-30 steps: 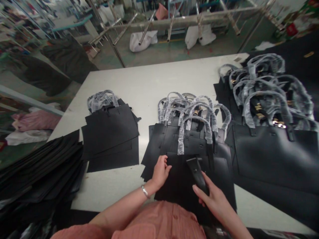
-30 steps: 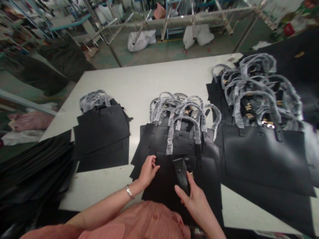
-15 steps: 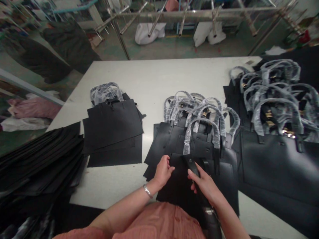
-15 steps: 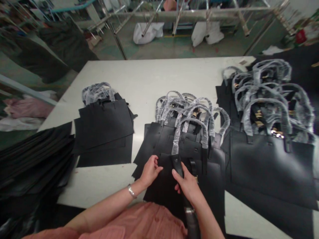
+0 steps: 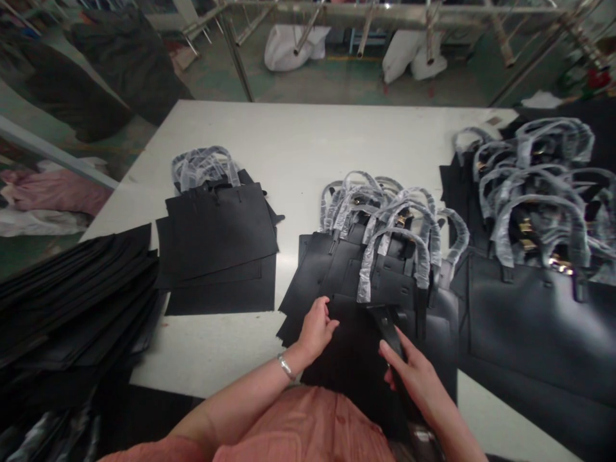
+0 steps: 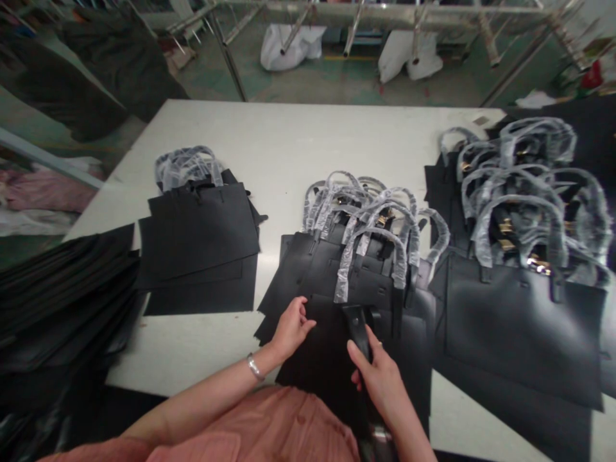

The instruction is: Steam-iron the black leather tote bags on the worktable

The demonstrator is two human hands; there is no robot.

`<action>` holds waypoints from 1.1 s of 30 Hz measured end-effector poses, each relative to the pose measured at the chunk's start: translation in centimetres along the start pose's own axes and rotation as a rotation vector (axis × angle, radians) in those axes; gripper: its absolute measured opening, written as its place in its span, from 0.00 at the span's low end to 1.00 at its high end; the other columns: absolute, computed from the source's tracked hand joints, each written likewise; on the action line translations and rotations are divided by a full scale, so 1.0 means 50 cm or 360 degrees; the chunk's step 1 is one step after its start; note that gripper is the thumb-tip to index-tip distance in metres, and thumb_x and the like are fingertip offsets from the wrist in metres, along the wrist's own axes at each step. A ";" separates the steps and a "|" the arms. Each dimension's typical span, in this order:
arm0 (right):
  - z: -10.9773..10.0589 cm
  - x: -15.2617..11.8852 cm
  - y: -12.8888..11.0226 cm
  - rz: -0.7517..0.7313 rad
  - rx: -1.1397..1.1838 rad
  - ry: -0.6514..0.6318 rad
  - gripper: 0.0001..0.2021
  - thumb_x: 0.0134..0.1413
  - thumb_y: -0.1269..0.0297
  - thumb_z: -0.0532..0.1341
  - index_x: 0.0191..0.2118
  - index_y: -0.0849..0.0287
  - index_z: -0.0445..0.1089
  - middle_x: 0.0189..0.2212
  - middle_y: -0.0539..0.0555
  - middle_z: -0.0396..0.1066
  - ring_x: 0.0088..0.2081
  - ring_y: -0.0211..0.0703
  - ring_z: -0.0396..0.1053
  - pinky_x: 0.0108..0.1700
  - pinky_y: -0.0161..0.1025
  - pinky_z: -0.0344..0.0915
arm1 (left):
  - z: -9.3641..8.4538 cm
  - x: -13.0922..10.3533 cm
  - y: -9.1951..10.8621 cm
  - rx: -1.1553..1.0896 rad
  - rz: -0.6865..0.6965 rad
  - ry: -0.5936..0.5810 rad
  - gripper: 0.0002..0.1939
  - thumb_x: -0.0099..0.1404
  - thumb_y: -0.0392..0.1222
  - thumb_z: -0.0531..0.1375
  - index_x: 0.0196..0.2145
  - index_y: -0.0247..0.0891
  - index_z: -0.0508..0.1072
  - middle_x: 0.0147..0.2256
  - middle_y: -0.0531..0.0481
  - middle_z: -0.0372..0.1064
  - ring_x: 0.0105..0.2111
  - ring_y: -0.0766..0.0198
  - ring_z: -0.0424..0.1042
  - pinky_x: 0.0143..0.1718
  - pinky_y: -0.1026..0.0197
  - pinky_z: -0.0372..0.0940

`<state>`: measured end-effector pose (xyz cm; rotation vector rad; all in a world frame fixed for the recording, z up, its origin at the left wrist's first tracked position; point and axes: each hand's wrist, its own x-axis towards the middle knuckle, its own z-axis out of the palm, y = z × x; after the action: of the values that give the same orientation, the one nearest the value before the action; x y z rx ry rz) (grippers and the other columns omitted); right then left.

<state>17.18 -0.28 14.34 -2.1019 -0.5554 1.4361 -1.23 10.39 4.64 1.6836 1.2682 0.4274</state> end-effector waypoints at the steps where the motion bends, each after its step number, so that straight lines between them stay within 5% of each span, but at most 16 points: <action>1: 0.001 -0.003 0.001 0.0036 -0.0015 -0.0047 0.40 0.53 0.44 0.59 0.66 0.60 0.52 0.21 0.47 0.70 0.18 0.40 0.67 0.22 0.35 0.64 | 0.001 0.001 0.000 0.0006 0.0002 0.0001 0.26 0.56 0.29 0.62 0.50 0.40 0.60 0.36 0.55 0.60 0.28 0.70 0.65 0.35 0.63 0.63; 4: 0.007 0.004 -0.005 0.0093 0.0005 -0.0104 0.40 0.51 0.44 0.59 0.65 0.61 0.54 0.18 0.46 0.69 0.17 0.40 0.66 0.21 0.35 0.63 | 0.003 0.004 -0.003 0.0024 0.0012 -0.0024 0.27 0.56 0.28 0.63 0.51 0.40 0.59 0.36 0.56 0.60 0.27 0.70 0.65 0.34 0.64 0.63; 10: 0.004 0.009 -0.011 -0.0037 0.0019 0.0237 0.41 0.51 0.43 0.59 0.66 0.57 0.52 0.14 0.43 0.66 0.19 0.42 0.67 0.24 0.35 0.64 | -0.002 -0.001 0.001 0.0142 0.0104 -0.0038 0.29 0.58 0.28 0.63 0.54 0.40 0.57 0.40 0.52 0.61 0.29 0.68 0.66 0.36 0.62 0.66; 16: -0.014 -0.041 0.050 0.0058 0.0039 0.0166 0.43 0.49 0.43 0.61 0.67 0.58 0.51 0.15 0.43 0.67 0.20 0.45 0.69 0.24 0.37 0.66 | 0.021 0.042 0.050 0.0461 0.0751 -0.0302 0.10 0.69 0.32 0.54 0.46 0.40 0.68 0.42 0.50 0.65 0.40 0.64 0.68 0.43 0.62 0.66; 23: -0.007 -0.056 0.100 0.0033 0.0087 0.0161 0.44 0.51 0.44 0.61 0.68 0.58 0.46 0.15 0.43 0.66 0.20 0.44 0.69 0.23 0.37 0.66 | 0.027 0.153 0.079 0.0990 0.1531 -0.0718 0.08 0.69 0.31 0.53 0.37 0.36 0.72 0.34 0.47 0.66 0.36 0.61 0.66 0.30 0.63 0.62; 33: 0.005 -0.059 0.135 0.0015 0.0166 0.0177 0.43 0.51 0.45 0.61 0.68 0.58 0.47 0.22 0.46 0.71 0.21 0.42 0.70 0.23 0.36 0.67 | 0.027 0.228 0.138 0.1066 0.2046 -0.1326 0.09 0.65 0.30 0.54 0.28 0.36 0.69 0.29 0.45 0.65 0.27 0.62 0.62 0.25 0.60 0.57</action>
<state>16.15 -7.24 12.11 -2.0893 -0.4191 1.3152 8.13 19.73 6.86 2.6848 -0.4705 -0.0570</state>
